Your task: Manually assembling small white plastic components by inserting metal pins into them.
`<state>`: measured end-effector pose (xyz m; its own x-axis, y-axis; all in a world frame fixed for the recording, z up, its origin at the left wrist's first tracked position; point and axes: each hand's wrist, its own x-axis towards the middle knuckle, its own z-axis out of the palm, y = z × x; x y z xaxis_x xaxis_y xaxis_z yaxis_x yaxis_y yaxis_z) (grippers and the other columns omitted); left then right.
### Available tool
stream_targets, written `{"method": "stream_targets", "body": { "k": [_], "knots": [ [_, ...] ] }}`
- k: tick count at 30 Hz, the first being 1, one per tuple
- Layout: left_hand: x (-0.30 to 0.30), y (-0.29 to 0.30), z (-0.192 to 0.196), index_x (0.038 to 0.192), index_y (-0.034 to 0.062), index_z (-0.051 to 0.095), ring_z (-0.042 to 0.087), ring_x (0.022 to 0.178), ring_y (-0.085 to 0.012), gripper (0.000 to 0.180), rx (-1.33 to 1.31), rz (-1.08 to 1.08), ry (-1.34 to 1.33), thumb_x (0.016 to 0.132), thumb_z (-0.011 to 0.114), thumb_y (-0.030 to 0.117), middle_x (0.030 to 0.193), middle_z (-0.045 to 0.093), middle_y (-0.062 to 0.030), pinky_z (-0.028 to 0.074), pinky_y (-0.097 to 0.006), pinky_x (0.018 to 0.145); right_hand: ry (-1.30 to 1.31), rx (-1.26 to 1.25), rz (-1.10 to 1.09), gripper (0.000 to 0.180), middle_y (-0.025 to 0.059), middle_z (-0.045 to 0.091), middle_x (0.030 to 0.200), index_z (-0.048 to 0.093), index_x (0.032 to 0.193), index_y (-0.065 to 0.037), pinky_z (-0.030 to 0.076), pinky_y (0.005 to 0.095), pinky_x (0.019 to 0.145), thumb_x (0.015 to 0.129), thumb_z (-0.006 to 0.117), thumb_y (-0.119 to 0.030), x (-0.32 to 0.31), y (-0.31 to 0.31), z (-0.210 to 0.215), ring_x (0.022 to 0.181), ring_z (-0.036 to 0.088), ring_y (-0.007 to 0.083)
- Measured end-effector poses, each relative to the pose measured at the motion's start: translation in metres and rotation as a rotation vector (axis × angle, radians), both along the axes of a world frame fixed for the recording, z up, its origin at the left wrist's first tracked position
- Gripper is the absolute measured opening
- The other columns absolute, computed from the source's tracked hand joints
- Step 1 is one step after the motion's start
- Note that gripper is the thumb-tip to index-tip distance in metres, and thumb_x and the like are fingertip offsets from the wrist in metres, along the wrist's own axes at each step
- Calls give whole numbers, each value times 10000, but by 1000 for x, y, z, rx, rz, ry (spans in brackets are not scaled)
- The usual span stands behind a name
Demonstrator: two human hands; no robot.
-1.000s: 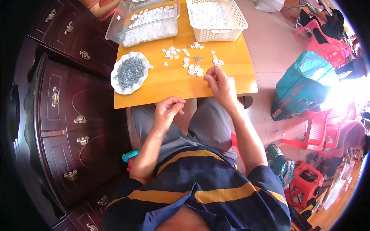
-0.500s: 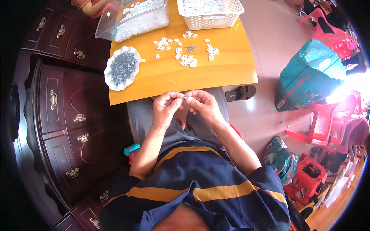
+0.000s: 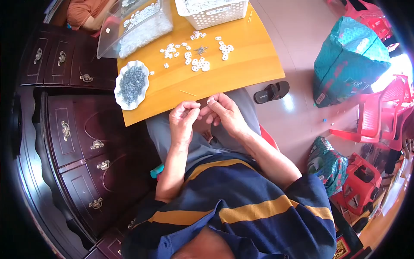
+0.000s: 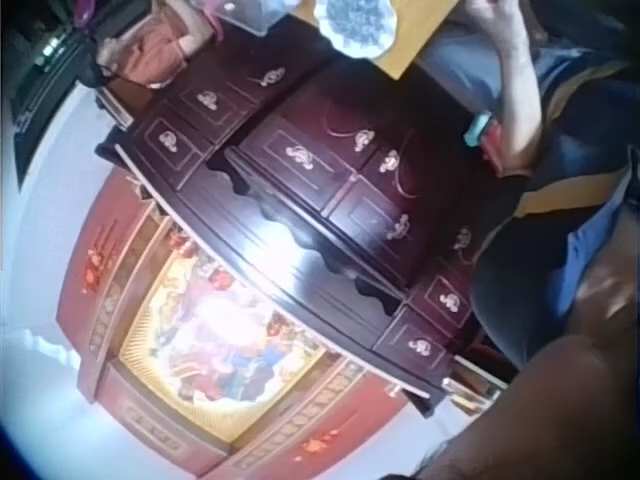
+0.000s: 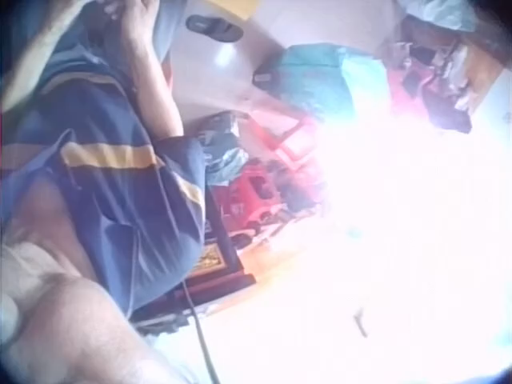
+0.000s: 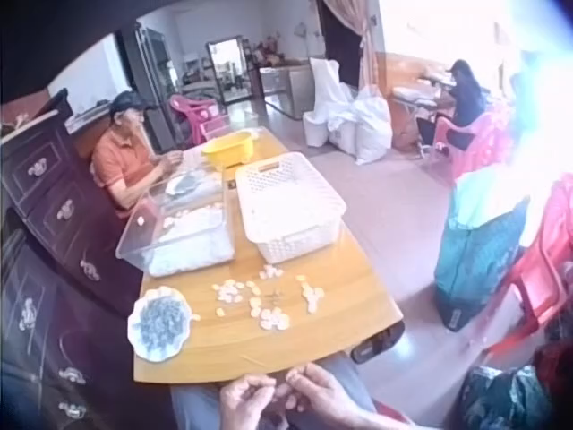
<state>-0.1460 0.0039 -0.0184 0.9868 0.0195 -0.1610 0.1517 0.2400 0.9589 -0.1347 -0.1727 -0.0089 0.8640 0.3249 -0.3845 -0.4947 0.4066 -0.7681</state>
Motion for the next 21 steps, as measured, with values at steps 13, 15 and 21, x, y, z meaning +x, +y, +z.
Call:
{"method": "stream_targets", "body": {
  "k": [13, 15, 21],
  "knots": [
    [6, -9, 4, 1077, -3, 692, 636, 797, -85, 152, -12, 10, 13, 928, 680, -28, 954, 669, -34, 567, -229, 681, -28, 35, -45, 109, -53, 638, 913, 630, 1112, -86, 442, 175, 627, 1040, 635, -169, -2, 0, -9, 727, 561, 24],
    [7, -8, 3, 1106, 1, 679, 628, 799, -81, 180, -14, 5, 1, 929, 675, -30, 948, 656, -26, 565, -228, 679, -52, 24, -73, 130, -48, 650, 907, 646, 1143, -80, 462, 180, 659, 1043, 635, -162, -2, 1, -3, 748, 588, 30],
    [7, -13, 8, 1162, 1, 651, 614, 799, -62, 224, -11, 1, -1, 941, 658, -40, 953, 640, -10, 551, -206, 695, -29, 26, -78, 157, -20, 664, 928, 643, 1172, -37, 477, 176, 661, 1048, 617, -129, -1, 3, -12, 752, 582, 36]
  ]
}}
